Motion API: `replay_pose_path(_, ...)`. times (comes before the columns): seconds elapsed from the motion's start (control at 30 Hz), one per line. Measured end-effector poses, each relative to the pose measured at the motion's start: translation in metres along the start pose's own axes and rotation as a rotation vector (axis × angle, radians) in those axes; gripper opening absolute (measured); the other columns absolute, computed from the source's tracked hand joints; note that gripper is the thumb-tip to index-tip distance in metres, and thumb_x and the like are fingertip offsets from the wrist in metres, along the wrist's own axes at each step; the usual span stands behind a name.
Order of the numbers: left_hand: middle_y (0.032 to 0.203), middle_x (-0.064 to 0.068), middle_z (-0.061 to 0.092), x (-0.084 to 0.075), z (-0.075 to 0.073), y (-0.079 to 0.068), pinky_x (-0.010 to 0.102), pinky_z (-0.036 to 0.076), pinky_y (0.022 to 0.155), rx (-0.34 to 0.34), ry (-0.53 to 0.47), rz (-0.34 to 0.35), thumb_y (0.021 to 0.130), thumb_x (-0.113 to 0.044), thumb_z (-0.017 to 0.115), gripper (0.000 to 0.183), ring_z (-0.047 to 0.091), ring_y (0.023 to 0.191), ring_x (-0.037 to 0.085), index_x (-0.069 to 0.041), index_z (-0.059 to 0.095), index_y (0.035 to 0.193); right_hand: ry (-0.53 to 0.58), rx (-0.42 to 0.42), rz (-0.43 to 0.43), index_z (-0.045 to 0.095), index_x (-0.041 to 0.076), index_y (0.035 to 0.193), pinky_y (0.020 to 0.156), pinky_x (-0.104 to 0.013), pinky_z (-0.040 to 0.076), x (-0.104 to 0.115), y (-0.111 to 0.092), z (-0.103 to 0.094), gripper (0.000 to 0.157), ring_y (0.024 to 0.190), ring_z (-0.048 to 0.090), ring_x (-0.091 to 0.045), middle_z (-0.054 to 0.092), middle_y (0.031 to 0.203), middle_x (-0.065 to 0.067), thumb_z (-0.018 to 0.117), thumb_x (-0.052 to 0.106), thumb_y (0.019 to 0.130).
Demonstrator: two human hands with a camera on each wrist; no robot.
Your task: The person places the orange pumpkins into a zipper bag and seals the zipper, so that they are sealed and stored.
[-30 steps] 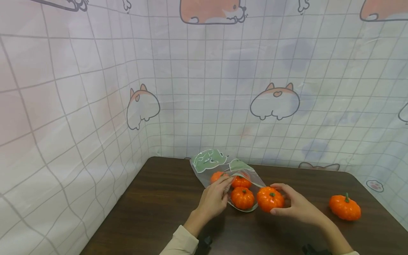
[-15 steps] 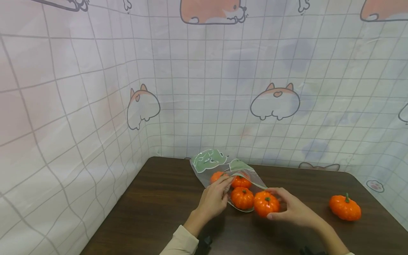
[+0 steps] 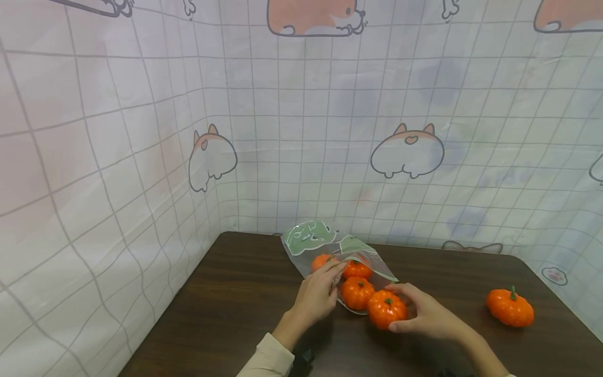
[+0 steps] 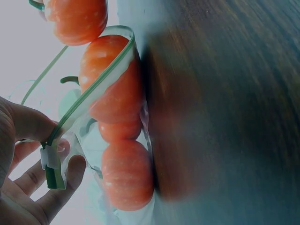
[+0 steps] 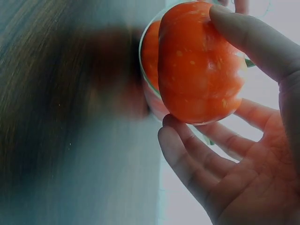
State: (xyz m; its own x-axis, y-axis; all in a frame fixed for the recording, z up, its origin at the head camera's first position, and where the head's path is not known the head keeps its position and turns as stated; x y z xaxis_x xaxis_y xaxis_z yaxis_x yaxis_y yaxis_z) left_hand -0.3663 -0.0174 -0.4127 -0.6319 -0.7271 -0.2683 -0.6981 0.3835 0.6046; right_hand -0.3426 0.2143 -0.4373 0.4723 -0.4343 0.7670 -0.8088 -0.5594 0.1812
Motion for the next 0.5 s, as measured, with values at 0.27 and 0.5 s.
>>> replay_pose_path(0.27, 0.136, -0.005, 0.066, -0.003, 0.000, 0.001, 0.032, 0.059, 0.073, -0.007, -0.013, 0.010, 0.085, -0.002, 0.070, 0.058, 0.071, 0.106, 0.018, -0.018, 0.063, 0.141, 0.007, -0.006, -0.008, 0.046, -0.002, 0.144, 0.084, -0.025, 0.057, 0.003, 0.005, 0.005, 0.075, 0.109, 0.062, -0.004, 0.054, 0.139, -0.023, 0.083, 0.025, 0.086)
replay_pose_path(0.5, 0.135, -0.006, 0.066, -0.003, 0.001, 0.000, 0.023, 0.050, 0.063, -0.008, -0.014, 0.017, 0.084, -0.002, 0.071, 0.059, 0.067, 0.088, 0.014, -0.017, 0.064, 0.140, -0.015, -0.042, 0.038, 0.044, -0.005, 0.143, 0.086, -0.023, 0.056, 0.003, 0.012, 0.009, 0.080, 0.116, 0.065, -0.020, 0.057, 0.139, -0.023, 0.084, 0.029, 0.084)
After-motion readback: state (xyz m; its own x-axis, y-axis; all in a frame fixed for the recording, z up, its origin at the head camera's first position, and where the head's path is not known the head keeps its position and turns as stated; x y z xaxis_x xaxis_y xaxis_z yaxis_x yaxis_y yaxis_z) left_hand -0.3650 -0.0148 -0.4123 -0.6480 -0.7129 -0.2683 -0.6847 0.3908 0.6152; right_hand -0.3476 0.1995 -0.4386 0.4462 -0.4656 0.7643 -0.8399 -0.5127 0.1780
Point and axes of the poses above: each hand's wrist, its own y-axis towards the middle knuckle, its own z-axis out of the palm, x = y × z, the point moved 7 cm from there along y, towards the middle knuckle
